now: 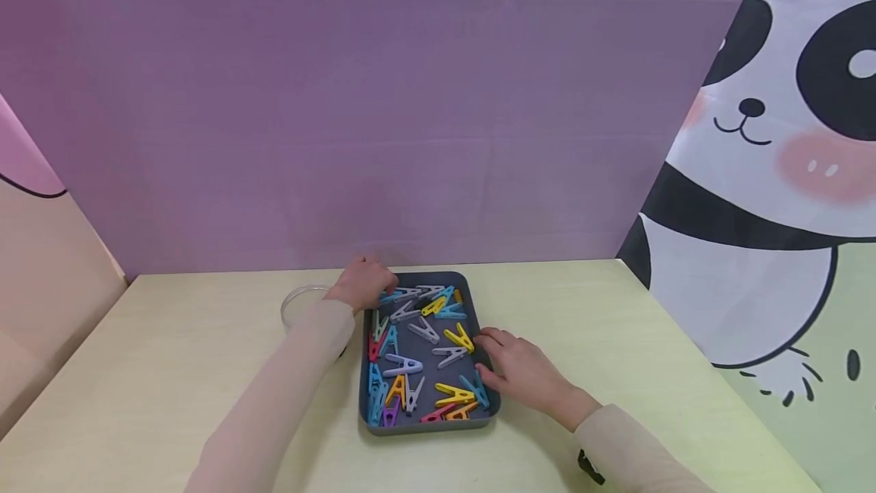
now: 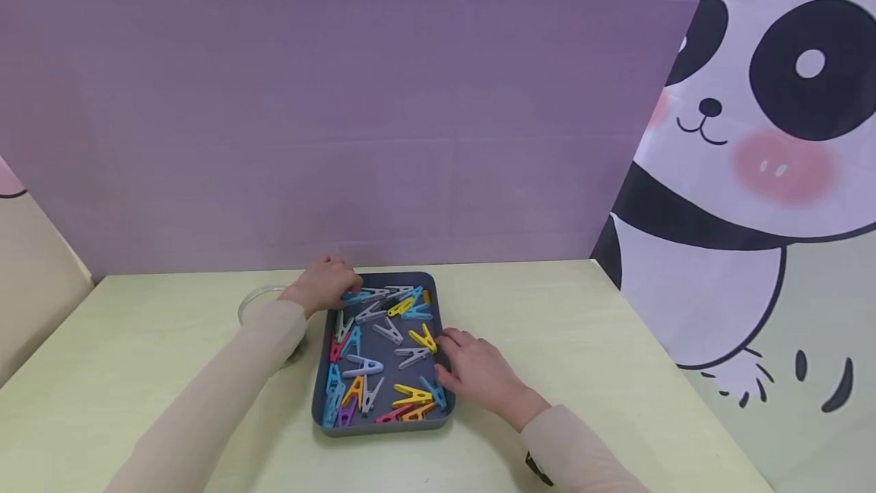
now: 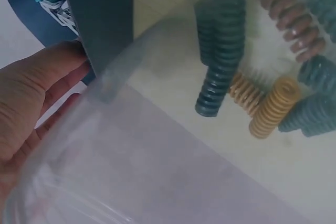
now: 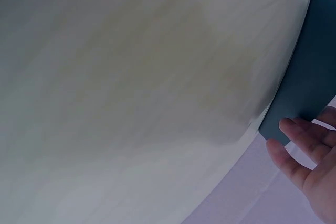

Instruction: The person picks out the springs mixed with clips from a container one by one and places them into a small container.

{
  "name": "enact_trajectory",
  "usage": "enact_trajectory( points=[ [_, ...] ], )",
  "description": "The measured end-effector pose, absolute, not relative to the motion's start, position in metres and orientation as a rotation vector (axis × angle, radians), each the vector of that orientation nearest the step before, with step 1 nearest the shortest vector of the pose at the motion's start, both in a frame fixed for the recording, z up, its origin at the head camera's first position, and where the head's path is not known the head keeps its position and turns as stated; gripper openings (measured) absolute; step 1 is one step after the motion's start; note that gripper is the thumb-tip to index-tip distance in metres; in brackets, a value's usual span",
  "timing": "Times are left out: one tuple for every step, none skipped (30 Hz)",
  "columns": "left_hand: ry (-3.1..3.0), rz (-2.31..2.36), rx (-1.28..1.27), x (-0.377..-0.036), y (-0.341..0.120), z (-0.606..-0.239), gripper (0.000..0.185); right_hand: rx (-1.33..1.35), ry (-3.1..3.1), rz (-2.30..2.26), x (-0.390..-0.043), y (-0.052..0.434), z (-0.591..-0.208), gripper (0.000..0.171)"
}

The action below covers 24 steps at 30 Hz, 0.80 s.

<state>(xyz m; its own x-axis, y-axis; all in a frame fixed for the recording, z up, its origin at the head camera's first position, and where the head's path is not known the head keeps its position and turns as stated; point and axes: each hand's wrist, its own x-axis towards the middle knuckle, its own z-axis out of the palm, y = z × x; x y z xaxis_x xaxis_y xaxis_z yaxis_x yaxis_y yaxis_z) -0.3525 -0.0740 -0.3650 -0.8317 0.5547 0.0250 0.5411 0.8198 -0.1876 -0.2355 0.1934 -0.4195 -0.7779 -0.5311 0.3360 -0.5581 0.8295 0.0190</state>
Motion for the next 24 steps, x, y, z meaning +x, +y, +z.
enact_trajectory(
  points=[
    [-2.925,0.287,-0.875,-0.3534,-0.0739,-0.3658,0.018,0.823,-2.682,0.116,-0.2354,0.1931,-0.4195,0.041],
    [-2.929,0.299,-0.87,-0.3544,-0.074,-0.3667,0.019,0.824,-2.68,0.116,-0.2353,0.1929,-0.4196,0.04],
    [-2.931,0.307,-0.868,-0.3551,-0.0741,-0.3673,0.019,0.824,-2.677,0.114,-0.2356,0.1928,-0.4199,0.04],
    [-2.93,0.312,-0.87,-0.3561,-0.0743,-0.3681,0.02,0.825,-2.676,0.114,-0.2356,0.1927,-0.4199,0.04],
    [-2.929,0.318,-0.874,-0.3573,-0.0746,-0.369,0.02,0.824,-2.677,0.115,-0.2356,0.1926,-0.4199,0.04],
    [-2.929,0.324,-0.878,-0.3582,-0.075,-0.3696,0.021,0.826,-2.674,0.112,-0.2357,0.1926,-0.4201,0.04],
    [-2.931,0.328,-0.883,-0.3588,-0.0754,-0.3699,0.022,0.824,-2.677,0.111,-0.2357,0.1926,-0.4201,0.04],
    [-2.932,0.327,-0.891,-0.3591,-0.0759,-0.3702,0.021,0.824,-2.68,0.112,-0.2358,0.1927,-0.4202,0.04],
    [-2.933,0.328,-0.899,-0.3593,-0.0765,-0.3703,0.021,0.823,-2.682,0.113,-0.236,0.1927,-0.4202,0.04],
    [-2.937,0.331,-0.905,-0.3592,-0.0768,-0.3701,0.021,0.823,-2.686,0.114,-0.2357,0.1928,-0.4197,0.041],
    [-2.94,0.328,-0.912,-0.359,-0.0774,-0.3699,0.021,0.821,-2.691,0.115,-0.2356,0.1928,-0.4195,0.041],
    [-2.941,0.323,-0.922,-0.3585,-0.078,-0.3694,0.021,0.82,-2.694,0.113,-0.2355,0.1927,-0.4194,0.041],
    [-2.943,0.316,-0.929,-0.3577,-0.0785,-0.3688,0.021,0.816,-2.701,0.116,-0.2355,0.1927,-0.4191,0.041],
    [-2.942,0.305,-0.938,-0.3571,-0.0791,-0.3685,0.021,0.814,-2.705,0.117,-0.2354,0.1927,-0.4189,0.041],
    [-2.94,0.295,-0.946,-0.3566,-0.0795,-0.3682,0.021,0.812,-2.707,0.117,-0.2352,0.1927,-0.4186,0.041],
    [-2.939,0.283,-0.955,-0.3561,-0.0796,-0.3679,0.022,0.812,-2.708,0.116,-0.2351,0.1926,-0.4184,0.041],
    [-2.94,0.271,-0.961,-0.3557,-0.0798,-0.3676,0.022,0.81,-2.709,0.115,-0.2352,0.1927,-0.4185,0.041],
    [-2.943,0.264,-0.964,-0.3554,-0.0795,-0.3674,0.022,0.81,-2.708,0.115,-0.2351,0.1928,-0.4182,0.041],
    [-2.949,0.26,-0.963,-0.3554,-0.0792,-0.3675,0.023,0.81,-2.707,0.114,-0.2353,0.193,-0.4182,0.041],
    [-2.954,0.258,-0.964,-0.3555,-0.0789,-0.3678,0.023,0.813,-2.705,0.113,-0.2354,0.193,-0.4182,0.041],
    [-2.958,0.264,-0.963,-0.3557,-0.0785,-0.3679,0.024,0.816,-2.702,0.114,-0.2355,0.193,-0.4184,0.041],
    [-2.963,0.273,-0.961,-0.356,-0.0781,-0.3681,0.024,0.818,-2.698,0.114,-0.2356,0.1929,-0.4185,0.04],
    [-2.968,0.276,-0.959,-0.3563,-0.0779,-0.3686,0.025,0.819,-2.696,0.114,-0.2356,0.193,-0.4186,0.04],
    [-2.972,0.277,-0.959,-0.3563,-0.0773,-0.3687,0.025,0.821,-2.694,0.115,-0.2355,0.193,-0.4185,0.04]
  ],
)
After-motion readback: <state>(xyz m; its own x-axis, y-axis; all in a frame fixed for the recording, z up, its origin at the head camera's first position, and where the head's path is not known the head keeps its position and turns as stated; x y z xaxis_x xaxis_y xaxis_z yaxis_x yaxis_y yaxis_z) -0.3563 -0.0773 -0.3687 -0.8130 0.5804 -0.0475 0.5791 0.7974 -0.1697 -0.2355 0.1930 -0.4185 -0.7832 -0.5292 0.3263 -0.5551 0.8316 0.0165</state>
